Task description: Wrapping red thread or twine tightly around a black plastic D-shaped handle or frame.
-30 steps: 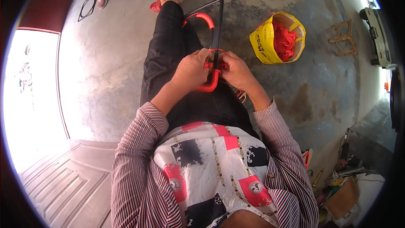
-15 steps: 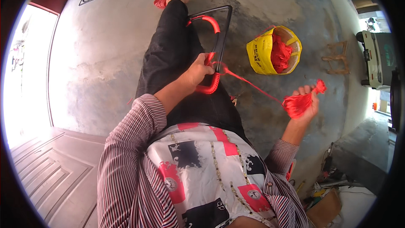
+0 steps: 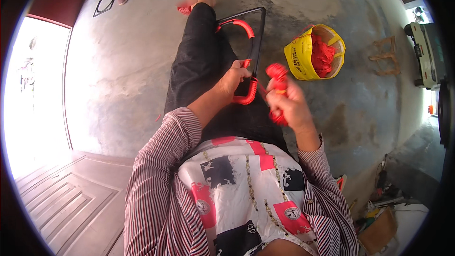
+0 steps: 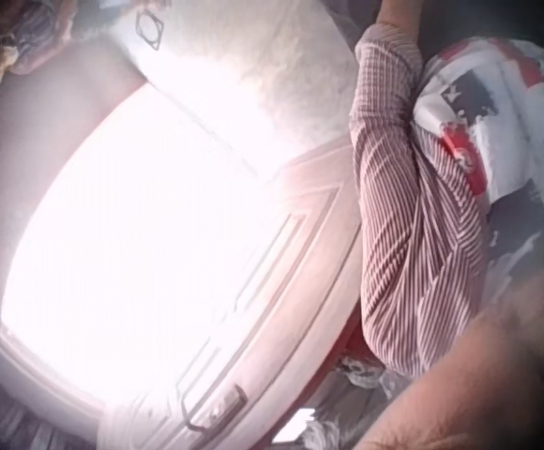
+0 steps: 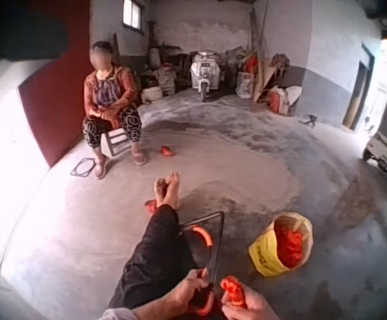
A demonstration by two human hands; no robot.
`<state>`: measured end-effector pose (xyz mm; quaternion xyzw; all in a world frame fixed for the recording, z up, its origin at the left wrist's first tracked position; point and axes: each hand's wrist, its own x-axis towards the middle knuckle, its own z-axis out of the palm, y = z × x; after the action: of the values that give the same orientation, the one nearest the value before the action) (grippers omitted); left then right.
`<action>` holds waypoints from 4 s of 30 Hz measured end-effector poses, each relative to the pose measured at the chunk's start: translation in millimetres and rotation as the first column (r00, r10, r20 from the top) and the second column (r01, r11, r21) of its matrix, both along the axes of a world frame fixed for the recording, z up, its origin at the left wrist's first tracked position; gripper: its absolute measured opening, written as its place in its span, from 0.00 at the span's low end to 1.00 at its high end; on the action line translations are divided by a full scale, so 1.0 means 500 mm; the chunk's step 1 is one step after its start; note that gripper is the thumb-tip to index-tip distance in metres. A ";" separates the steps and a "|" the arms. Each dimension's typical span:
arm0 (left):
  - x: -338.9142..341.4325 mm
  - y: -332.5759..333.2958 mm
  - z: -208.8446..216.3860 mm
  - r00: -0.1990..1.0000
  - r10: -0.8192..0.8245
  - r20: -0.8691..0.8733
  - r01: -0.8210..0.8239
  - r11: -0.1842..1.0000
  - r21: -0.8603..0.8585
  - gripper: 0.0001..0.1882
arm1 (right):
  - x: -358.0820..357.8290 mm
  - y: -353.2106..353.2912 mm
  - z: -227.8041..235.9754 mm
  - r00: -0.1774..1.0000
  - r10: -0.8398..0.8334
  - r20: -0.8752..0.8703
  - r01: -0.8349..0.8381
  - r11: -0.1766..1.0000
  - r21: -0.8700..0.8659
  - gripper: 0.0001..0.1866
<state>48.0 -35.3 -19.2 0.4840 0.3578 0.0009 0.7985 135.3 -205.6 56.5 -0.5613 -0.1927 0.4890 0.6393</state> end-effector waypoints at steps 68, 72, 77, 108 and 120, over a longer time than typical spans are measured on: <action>-0.080 0.296 -0.062 0.904 0.233 -0.359 0.246 0.403 0.881 0.32 | -0.038 0.068 -0.052 0.922 0.383 -0.055 -0.387 0.916 -0.107 0.17; -0.080 0.306 -0.074 0.902 0.225 -0.370 0.260 0.402 0.878 0.33 | -0.037 0.077 -0.070 0.920 0.382 -0.085 -0.389 0.917 -0.091 0.17; -0.078 0.302 -0.079 0.903 0.231 -0.364 0.253 0.399 0.881 0.34 | -0.037 0.075 -0.074 0.920 0.376 -0.113 -0.387 0.916 -0.104 0.17; -0.086 0.306 -0.093 0.896 0.214 -0.388 0.281 0.404 0.871 0.33 | -0.033 0.079 -0.067 0.908 0.413 -0.072 -0.419 0.903 -0.095 0.15; -0.087 0.301 -0.089 0.906 0.214 -0.364 0.247 0.432 0.868 0.32 | -0.035 0.076 -0.061 0.913 0.397 -0.093 -0.405 0.908 -0.109 0.14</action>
<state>4.6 115.3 -63.8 0.8254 0.4599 0.0788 0.3179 117.6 -167.5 26.0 -0.5319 -0.2506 0.6400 0.4947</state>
